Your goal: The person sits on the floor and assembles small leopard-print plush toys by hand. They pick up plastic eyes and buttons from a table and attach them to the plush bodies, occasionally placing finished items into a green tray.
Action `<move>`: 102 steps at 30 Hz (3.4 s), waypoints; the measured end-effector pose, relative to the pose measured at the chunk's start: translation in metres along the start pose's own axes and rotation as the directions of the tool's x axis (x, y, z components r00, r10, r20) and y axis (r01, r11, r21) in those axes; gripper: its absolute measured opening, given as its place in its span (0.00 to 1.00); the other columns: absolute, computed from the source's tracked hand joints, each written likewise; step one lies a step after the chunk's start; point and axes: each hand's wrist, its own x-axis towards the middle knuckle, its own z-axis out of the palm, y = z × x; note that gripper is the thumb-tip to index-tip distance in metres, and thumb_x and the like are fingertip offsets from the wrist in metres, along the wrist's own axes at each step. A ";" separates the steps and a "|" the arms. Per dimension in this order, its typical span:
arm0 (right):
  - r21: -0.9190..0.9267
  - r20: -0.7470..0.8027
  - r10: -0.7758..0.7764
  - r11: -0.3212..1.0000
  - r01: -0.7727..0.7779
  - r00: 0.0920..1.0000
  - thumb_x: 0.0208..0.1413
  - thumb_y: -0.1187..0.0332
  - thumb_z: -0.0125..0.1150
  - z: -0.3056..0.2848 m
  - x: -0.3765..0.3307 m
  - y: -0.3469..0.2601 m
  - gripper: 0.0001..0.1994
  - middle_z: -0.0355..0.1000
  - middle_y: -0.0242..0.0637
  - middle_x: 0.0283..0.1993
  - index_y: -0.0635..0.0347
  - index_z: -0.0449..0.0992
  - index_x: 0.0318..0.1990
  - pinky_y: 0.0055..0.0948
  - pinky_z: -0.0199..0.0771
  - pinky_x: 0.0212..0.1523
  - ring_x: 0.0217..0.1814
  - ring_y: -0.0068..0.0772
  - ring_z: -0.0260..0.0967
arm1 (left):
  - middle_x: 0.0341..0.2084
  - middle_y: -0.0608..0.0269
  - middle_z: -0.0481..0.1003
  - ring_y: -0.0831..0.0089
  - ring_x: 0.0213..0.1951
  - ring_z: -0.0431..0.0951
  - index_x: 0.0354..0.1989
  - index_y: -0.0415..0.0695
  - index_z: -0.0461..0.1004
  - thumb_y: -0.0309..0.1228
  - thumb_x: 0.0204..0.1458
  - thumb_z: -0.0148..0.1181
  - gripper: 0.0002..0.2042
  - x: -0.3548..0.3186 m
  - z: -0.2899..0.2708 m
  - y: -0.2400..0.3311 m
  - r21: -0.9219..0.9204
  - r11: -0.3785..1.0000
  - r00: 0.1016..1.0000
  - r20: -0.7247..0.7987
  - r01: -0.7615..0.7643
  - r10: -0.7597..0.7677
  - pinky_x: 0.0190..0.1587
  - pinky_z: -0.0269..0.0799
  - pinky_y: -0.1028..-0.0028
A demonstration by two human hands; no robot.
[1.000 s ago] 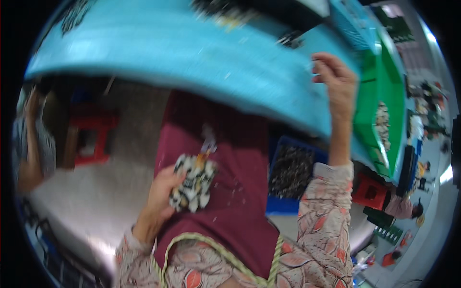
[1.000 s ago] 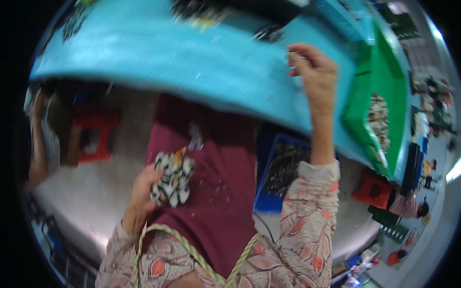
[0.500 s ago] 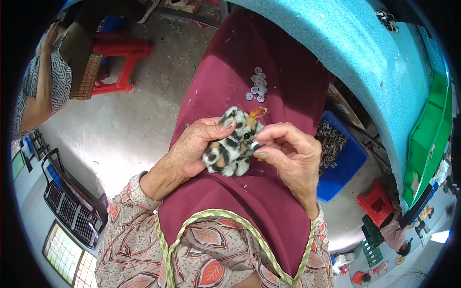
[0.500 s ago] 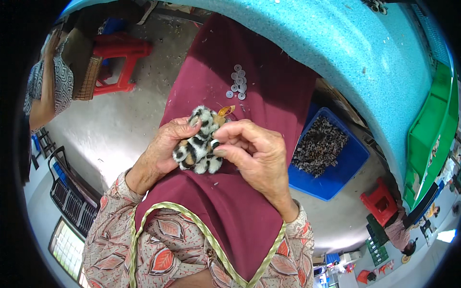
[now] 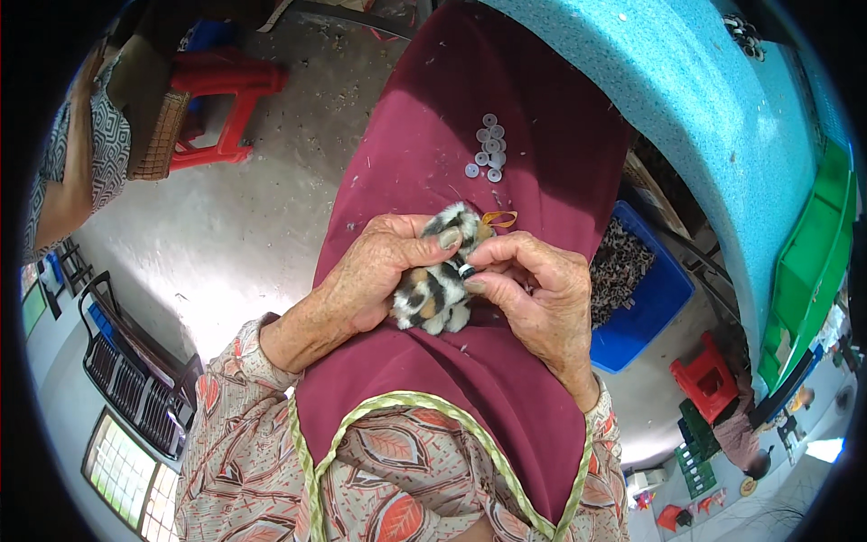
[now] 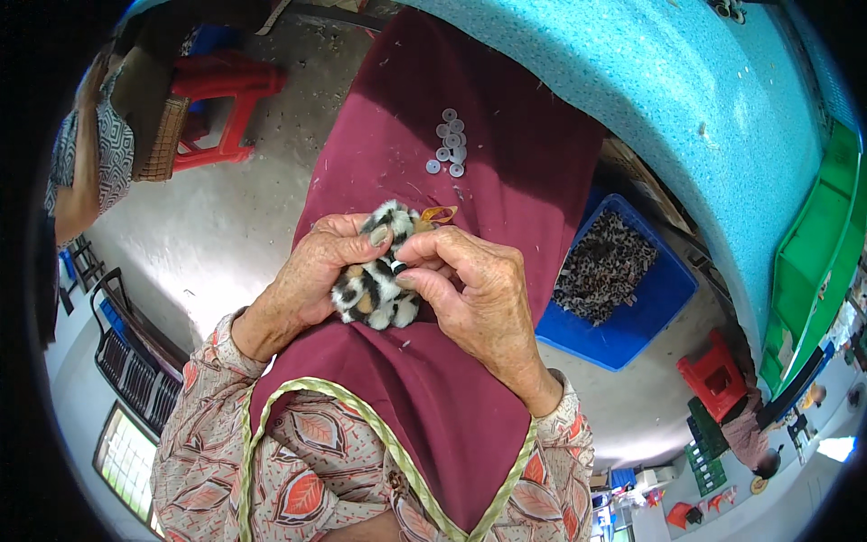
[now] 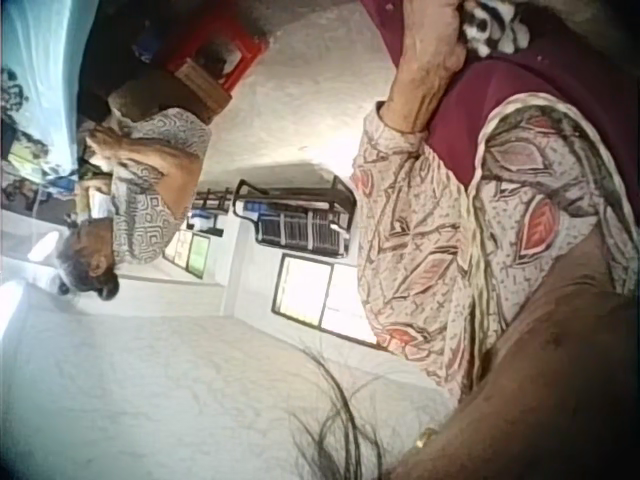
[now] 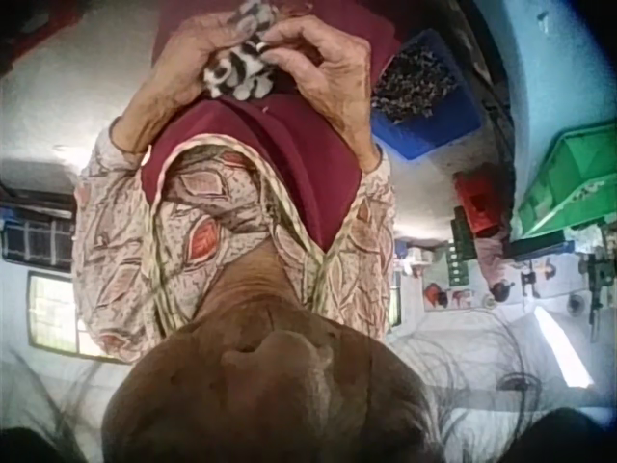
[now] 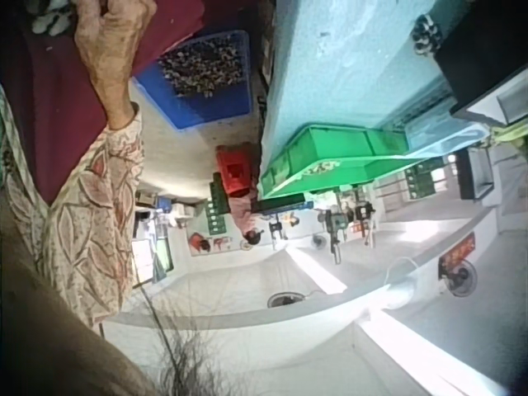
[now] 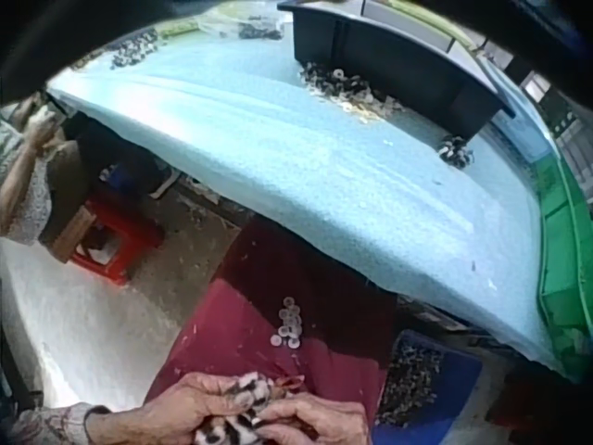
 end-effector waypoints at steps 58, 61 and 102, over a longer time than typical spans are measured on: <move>-0.624 0.036 -0.321 0.733 0.272 0.946 0.46 0.74 0.62 -0.001 0.072 0.078 0.06 0.75 0.46 0.29 0.63 0.76 0.34 0.41 0.74 0.33 0.31 0.48 0.75 | 0.24 0.57 0.75 0.62 0.30 0.79 0.28 0.37 0.75 0.11 0.26 0.52 0.16 -0.035 -0.020 -0.023 0.581 0.131 0.500 0.539 -0.803 0.678 0.33 0.77 0.68; -0.735 0.075 -0.178 0.655 0.175 0.981 0.47 0.72 0.62 0.011 0.079 0.085 0.07 0.75 0.48 0.30 0.63 0.74 0.35 0.44 0.74 0.34 0.32 0.51 0.74 | 0.23 0.57 0.76 0.62 0.30 0.80 0.27 0.37 0.76 0.11 0.25 0.52 0.16 -0.036 -0.021 -0.024 0.564 0.142 0.488 0.528 -0.813 0.695 0.33 0.77 0.68; 0.385 0.261 0.297 0.841 -0.381 0.919 0.53 0.82 0.58 0.026 -0.019 0.013 0.07 0.76 0.36 0.36 0.71 0.75 0.40 0.18 0.75 0.40 0.38 0.20 0.74 | 0.21 0.52 0.75 0.64 0.25 0.77 0.25 0.32 0.73 0.16 0.31 0.66 0.10 -0.036 -0.022 -0.027 0.634 0.123 0.492 0.447 -0.763 0.748 0.32 0.75 0.68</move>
